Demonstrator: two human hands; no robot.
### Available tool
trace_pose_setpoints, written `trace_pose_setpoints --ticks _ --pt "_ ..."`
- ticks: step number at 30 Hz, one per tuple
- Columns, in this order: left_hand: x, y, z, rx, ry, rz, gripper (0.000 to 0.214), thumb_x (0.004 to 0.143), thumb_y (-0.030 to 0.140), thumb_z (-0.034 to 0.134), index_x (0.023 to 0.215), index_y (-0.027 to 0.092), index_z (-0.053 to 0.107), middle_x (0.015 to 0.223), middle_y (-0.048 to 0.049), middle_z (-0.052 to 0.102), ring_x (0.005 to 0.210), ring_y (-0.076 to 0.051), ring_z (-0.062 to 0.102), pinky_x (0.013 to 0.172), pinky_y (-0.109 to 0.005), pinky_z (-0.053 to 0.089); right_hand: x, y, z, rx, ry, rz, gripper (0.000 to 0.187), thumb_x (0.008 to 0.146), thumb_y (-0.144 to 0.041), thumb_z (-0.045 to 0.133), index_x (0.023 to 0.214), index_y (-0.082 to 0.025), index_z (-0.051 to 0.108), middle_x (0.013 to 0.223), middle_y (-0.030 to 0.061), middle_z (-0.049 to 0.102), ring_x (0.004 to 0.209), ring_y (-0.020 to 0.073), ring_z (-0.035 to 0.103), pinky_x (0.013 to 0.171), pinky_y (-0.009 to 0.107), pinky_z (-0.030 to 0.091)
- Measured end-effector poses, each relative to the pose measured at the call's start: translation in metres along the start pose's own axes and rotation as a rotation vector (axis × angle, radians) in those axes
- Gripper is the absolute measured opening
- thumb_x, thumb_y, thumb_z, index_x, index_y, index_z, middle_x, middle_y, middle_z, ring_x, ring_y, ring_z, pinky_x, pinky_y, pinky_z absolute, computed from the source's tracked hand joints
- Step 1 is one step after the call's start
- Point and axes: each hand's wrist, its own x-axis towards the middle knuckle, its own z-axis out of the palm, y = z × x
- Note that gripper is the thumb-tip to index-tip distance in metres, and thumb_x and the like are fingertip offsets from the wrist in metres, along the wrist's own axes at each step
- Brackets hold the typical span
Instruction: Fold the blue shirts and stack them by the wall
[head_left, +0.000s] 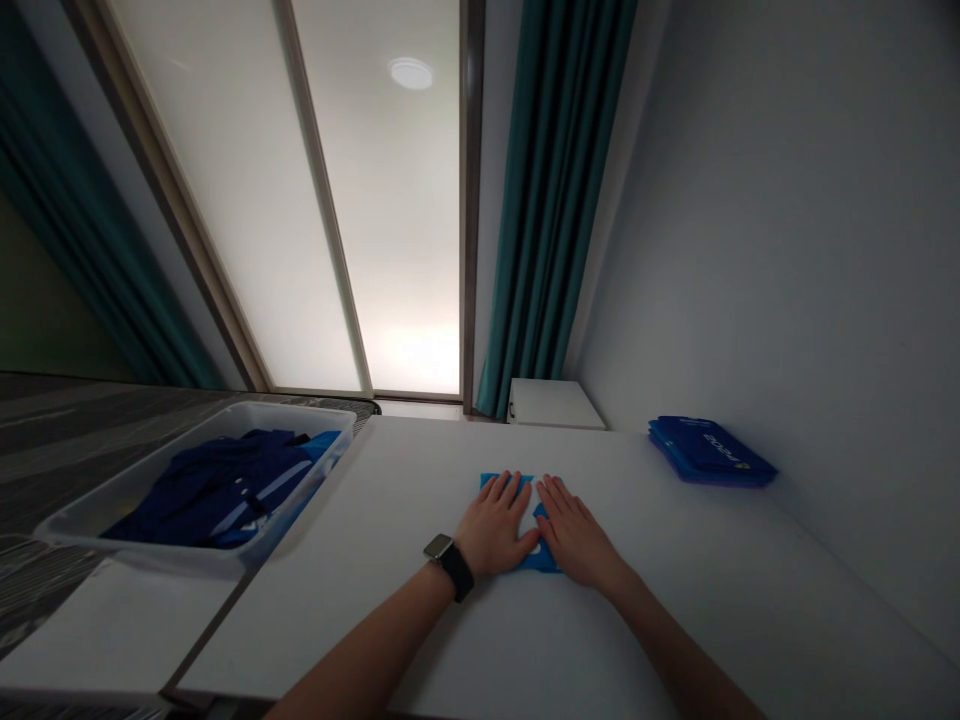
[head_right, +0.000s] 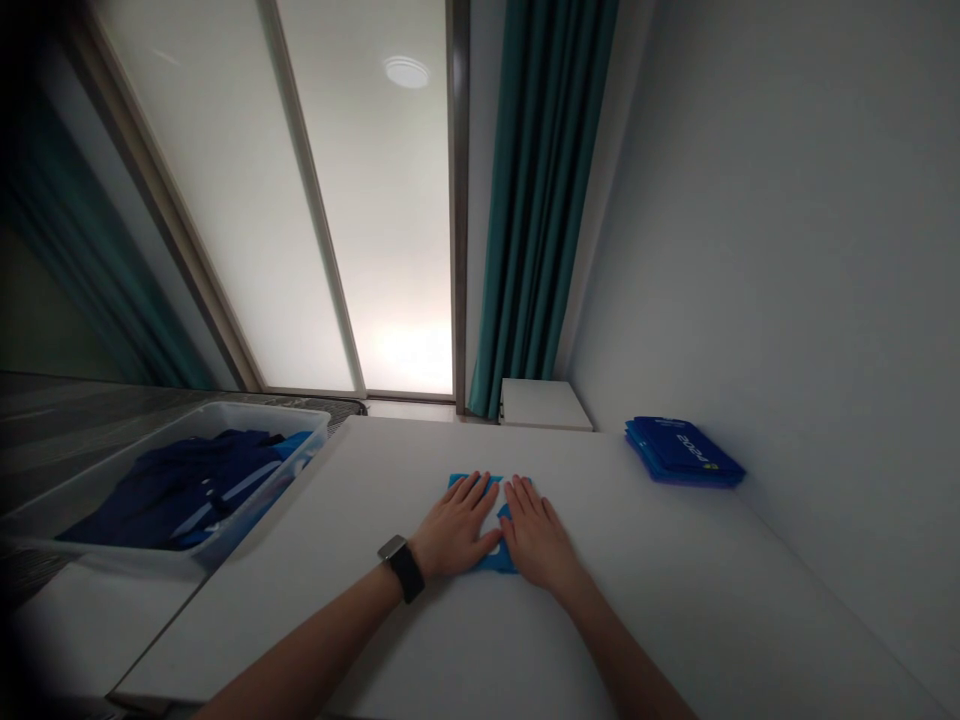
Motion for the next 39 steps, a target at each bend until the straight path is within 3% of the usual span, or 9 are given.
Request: trace_pose_setpoints --ticks 6,10,13,17,19,23,30,34,39 --pt "0.002 -0.009 -0.004 -0.024 -0.065 0.047 0.067 0.093 0.049 0.047 0.148 0.011 0.035 0.155 -0.0190 0.032 0.146 -0.032 0.025 0.118 -0.049 0.022 0.011 0.011 -0.008 0.146 -0.056 0.028 0.051 0.098 -0.030 0.032 0.146 -0.016 0.042 0.155 0.0115 0.036 0.144 0.0246 0.031 0.113 0.047 0.032" --pt "0.008 -0.019 -0.014 -0.052 -0.168 0.104 0.056 0.096 0.033 0.042 0.148 0.016 0.036 0.157 -0.0143 0.031 0.147 -0.027 0.023 0.118 -0.048 0.021 0.027 0.026 -0.022 0.291 -0.068 0.013 0.046 0.094 -0.024 0.035 0.133 -0.015 0.057 0.146 0.0111 0.049 0.137 0.0207 0.041 0.114 0.040 0.031" --pt "0.006 -0.022 -0.026 -0.028 -0.156 0.068 0.049 0.097 0.028 0.040 0.145 0.020 0.043 0.157 -0.0104 0.032 0.148 -0.024 0.022 0.120 -0.047 0.017 0.027 0.028 -0.036 0.301 -0.082 0.004 0.043 0.093 -0.023 0.038 0.129 -0.019 0.061 0.140 0.0099 0.055 0.130 0.0216 0.048 0.110 0.039 0.035" --pt "-0.007 -0.031 -0.046 -0.006 -0.091 -0.029 0.045 0.099 0.034 0.040 0.141 0.022 0.047 0.156 -0.0086 0.036 0.146 -0.023 0.026 0.121 -0.046 0.017 0.000 0.008 -0.055 0.099 -0.093 0.047 0.039 0.097 -0.031 0.040 0.128 -0.026 0.062 0.124 0.0106 0.063 0.112 0.0277 0.057 0.094 0.043 0.043" --pt "-0.014 -0.040 -0.055 -0.006 -0.054 -0.095 0.045 0.098 0.034 0.041 0.141 0.022 0.048 0.153 -0.0086 0.041 0.144 -0.024 0.031 0.120 -0.047 0.020 -0.020 -0.007 -0.063 0.021 -0.086 0.067 0.039 0.097 -0.035 0.041 0.126 -0.023 0.063 0.112 0.0128 0.065 0.103 0.0297 0.059 0.089 0.045 0.043" --pt "-0.027 -0.054 -0.066 -0.029 -0.053 -0.233 0.045 0.098 0.035 0.040 0.140 0.020 0.049 0.148 -0.0097 0.048 0.139 -0.027 0.038 0.115 -0.049 0.029 -0.050 -0.033 -0.069 0.106 -0.087 0.028 0.037 0.098 -0.034 0.040 0.119 -0.018 0.066 0.108 0.0126 0.067 0.097 0.0278 0.062 0.088 0.044 0.043" --pt "-0.061 -0.042 -0.053 -0.141 -0.097 -0.267 0.056 0.101 0.044 0.034 0.152 0.021 0.030 0.158 -0.0095 0.032 0.144 -0.027 0.030 0.115 -0.050 0.030 -0.045 -0.017 -0.061 0.446 -0.030 0.035 0.032 0.097 -0.029 0.035 0.106 -0.021 0.065 0.104 0.0084 0.067 0.097 0.0227 0.062 0.089 0.039 0.047" --pt "-0.076 -0.029 -0.038 -0.178 -0.080 -0.232 0.061 0.101 0.051 0.031 0.155 0.023 0.023 0.162 -0.0085 0.020 0.147 -0.028 0.023 0.116 -0.050 0.029 -0.031 -0.005 -0.048 0.519 0.081 0.028 0.035 0.097 -0.030 0.036 0.121 -0.022 0.059 0.119 0.0105 0.062 0.112 0.0238 0.057 0.099 0.043 0.045" --pt "-0.082 -0.025 -0.026 -0.142 -0.100 -0.209 0.063 0.101 0.054 0.032 0.155 0.023 0.025 0.162 -0.0073 0.018 0.148 -0.029 0.019 0.118 -0.050 0.026 -0.027 -0.009 -0.035 0.497 -0.003 -0.057 0.039 0.098 -0.034 0.038 0.133 -0.025 0.054 0.143 0.0084 0.050 0.133 0.0235 0.043 0.113 0.046 0.033"
